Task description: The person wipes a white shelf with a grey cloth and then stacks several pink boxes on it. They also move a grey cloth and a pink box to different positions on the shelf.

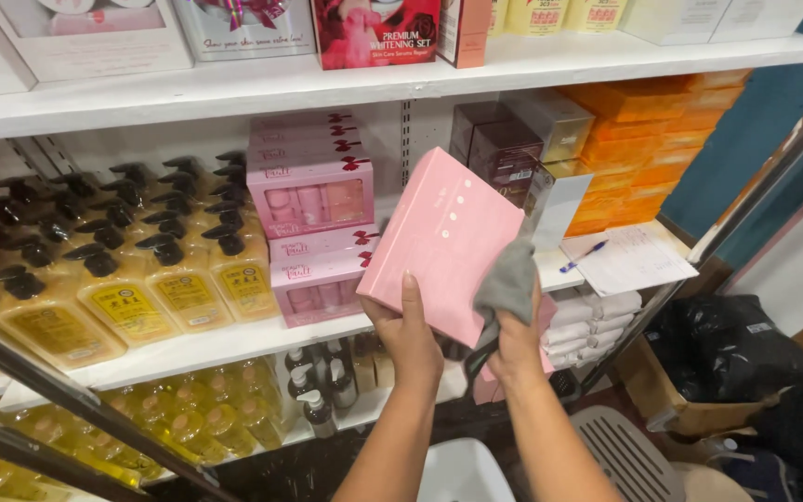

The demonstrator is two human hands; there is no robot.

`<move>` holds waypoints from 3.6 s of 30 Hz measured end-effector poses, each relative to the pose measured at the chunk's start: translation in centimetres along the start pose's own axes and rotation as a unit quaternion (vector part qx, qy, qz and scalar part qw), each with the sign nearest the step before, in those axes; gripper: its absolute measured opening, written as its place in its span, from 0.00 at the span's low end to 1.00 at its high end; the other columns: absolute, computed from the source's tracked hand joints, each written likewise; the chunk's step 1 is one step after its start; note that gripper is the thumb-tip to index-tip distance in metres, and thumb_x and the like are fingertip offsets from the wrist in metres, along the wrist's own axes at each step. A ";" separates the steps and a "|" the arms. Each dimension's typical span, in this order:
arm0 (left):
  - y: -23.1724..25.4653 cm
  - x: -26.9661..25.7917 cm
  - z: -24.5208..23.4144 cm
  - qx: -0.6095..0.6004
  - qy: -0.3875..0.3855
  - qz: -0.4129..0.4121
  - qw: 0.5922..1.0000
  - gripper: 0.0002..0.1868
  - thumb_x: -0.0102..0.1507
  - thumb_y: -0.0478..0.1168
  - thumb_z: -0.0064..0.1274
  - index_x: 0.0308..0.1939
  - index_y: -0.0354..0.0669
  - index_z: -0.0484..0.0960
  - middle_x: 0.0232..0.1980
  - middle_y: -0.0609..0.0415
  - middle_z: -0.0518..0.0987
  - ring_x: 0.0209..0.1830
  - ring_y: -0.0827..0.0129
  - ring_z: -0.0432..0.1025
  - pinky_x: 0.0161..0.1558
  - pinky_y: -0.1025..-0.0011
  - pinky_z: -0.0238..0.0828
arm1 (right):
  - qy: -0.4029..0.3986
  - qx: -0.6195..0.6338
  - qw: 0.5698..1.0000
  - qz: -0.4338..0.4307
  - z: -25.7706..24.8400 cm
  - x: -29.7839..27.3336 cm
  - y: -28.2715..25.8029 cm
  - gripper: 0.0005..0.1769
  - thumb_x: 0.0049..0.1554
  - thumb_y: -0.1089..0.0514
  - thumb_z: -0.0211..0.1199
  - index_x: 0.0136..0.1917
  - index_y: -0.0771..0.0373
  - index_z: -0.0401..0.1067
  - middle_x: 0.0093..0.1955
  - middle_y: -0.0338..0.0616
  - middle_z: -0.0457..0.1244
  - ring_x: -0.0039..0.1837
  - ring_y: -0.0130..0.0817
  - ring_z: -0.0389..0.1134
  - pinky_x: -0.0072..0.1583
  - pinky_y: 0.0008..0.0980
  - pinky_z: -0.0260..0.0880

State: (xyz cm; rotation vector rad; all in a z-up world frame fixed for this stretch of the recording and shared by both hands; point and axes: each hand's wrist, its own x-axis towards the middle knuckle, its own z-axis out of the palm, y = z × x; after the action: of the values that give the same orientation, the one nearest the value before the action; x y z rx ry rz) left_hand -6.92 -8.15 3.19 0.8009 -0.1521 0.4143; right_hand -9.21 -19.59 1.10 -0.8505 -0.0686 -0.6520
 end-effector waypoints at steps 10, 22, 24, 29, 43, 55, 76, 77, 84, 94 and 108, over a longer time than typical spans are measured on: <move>-3.3 -1.5 -1.4 -0.014 -0.036 -0.057 0.998 0.30 0.64 0.38 0.57 0.67 0.39 0.62 0.62 0.47 0.72 0.62 0.65 0.69 0.62 0.63 0.68 | 0.015 0.065 0.994 0.091 -10.9 12.9 3.2 0.28 0.60 0.61 0.58 0.73 0.58 0.62 0.66 0.42 0.64 0.66 0.38 0.67 0.67 0.41 0.68; 4.0 3.9 3.1 0.358 -0.461 0.032 0.811 0.81 0.34 0.49 0.80 0.83 0.66 0.41 0.88 0.43 0.34 0.85 0.52 0.51 0.78 0.49 0.53 | 0.015 0.034 0.924 0.381 -16.2 18.1 7.3 0.26 0.62 0.48 0.49 0.68 0.62 0.69 0.61 0.52 0.68 0.60 0.46 0.72 0.62 0.46 0.72; 4.7 4.0 5.3 0.523 -0.469 0.132 0.699 0.81 0.23 0.52 0.86 0.78 0.70 0.55 0.85 0.39 0.31 0.84 0.37 0.29 0.74 0.39 0.41 | 0.023 -0.021 0.910 0.413 -16.2 17.6 6.2 0.25 0.61 0.49 0.49 0.67 0.61 0.69 0.60 0.53 0.69 0.58 0.46 0.72 0.61 0.47 0.72; 0.7 5.2 6.2 0.588 -0.476 0.280 0.592 0.54 0.39 0.49 0.80 0.69 0.68 0.71 0.84 0.49 0.52 0.85 0.41 0.38 0.76 0.37 0.36 | -0.007 -0.060 0.885 0.462 -18.3 18.4 5.1 0.26 0.61 0.48 0.50 0.67 0.63 0.70 0.58 0.54 0.69 0.56 0.47 0.72 0.59 0.45 0.73; -4.5 5.1 6.7 0.427 -0.079 0.079 0.897 0.33 0.44 0.57 0.75 0.39 0.39 0.77 0.42 0.46 0.83 0.40 0.57 0.80 0.43 0.64 0.77 | -0.015 0.027 0.937 0.347 -19.5 19.6 -1.2 0.24 0.64 0.49 0.49 0.68 0.62 0.67 0.63 0.48 0.66 0.62 0.42 0.69 0.63 0.44 0.69; -7.2 2.4 5.9 0.592 -0.045 0.064 0.802 0.30 0.50 0.55 0.72 0.40 0.38 0.75 0.42 0.38 0.81 0.44 0.42 0.74 0.43 0.53 0.71 | -0.321 -0.463 0.737 -0.372 -4.0 13.2 -10.4 0.42 0.46 0.62 0.72 0.73 0.59 0.65 0.74 0.55 0.58 0.76 0.54 0.57 0.75 0.46 0.56; -4.0 7.1 6.4 0.546 -0.032 0.137 0.826 0.34 0.49 0.59 0.72 0.39 0.34 0.75 0.39 0.40 0.80 0.39 0.45 0.75 0.42 0.53 0.71 | -0.015 -0.614 0.766 -0.189 -15.7 20.1 2.5 0.44 0.46 0.53 0.74 0.67 0.69 0.55 0.68 0.64 0.56 0.69 0.57 0.60 0.69 0.49 0.62; -4.3 7.3 6.6 0.541 -0.042 0.129 0.830 0.33 0.48 0.59 0.72 0.38 0.36 0.76 0.39 0.41 0.80 0.39 0.47 0.76 0.42 0.54 0.72 | -0.085 -0.682 0.712 -0.142 -16.1 20.4 3.5 0.48 0.44 0.49 0.74 0.70 0.67 0.54 0.71 0.62 0.54 0.72 0.56 0.57 0.71 0.52 0.59; -7.0 10.2 9.8 0.639 -0.114 0.141 0.747 0.38 0.41 0.65 0.74 0.40 0.40 0.79 0.40 0.45 0.82 0.41 0.48 0.78 0.41 0.51 0.73 | -0.280 -0.730 0.620 0.055 -18.4 21.9 6.4 0.54 0.44 0.32 0.72 0.75 0.59 0.59 0.78 0.56 0.51 0.77 0.54 0.52 0.75 0.49 0.54; -9.8 16.9 14.4 0.777 -0.324 0.096 0.532 0.49 0.42 0.68 0.71 0.61 0.51 0.76 0.58 0.50 0.76 0.58 0.51 0.72 0.55 0.50 0.70 | -0.152 -0.710 0.666 -0.171 -13.4 16.9 4.3 0.43 0.43 0.47 0.75 0.66 0.69 0.67 0.68 0.65 0.57 0.69 0.64 0.56 0.69 0.52 0.57; -12.4 24.4 11.8 0.811 -0.362 -0.006 0.460 0.41 0.47 0.55 0.75 0.62 0.56 0.77 0.64 0.48 0.77 0.69 0.45 0.65 0.65 0.39 0.60 | -0.252 -0.616 0.713 -0.219 -9.2 18.6 10.8 0.29 0.47 0.56 0.71 0.60 0.67 0.71 0.61 0.59 0.60 0.62 0.59 0.63 0.62 0.47 0.66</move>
State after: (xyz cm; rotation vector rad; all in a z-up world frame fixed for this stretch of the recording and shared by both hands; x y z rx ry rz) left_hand 20.65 -17.06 10.11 2.9368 -0.5835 0.0192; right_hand 9.99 -30.44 -6.61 -2.3761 -0.3674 -0.8763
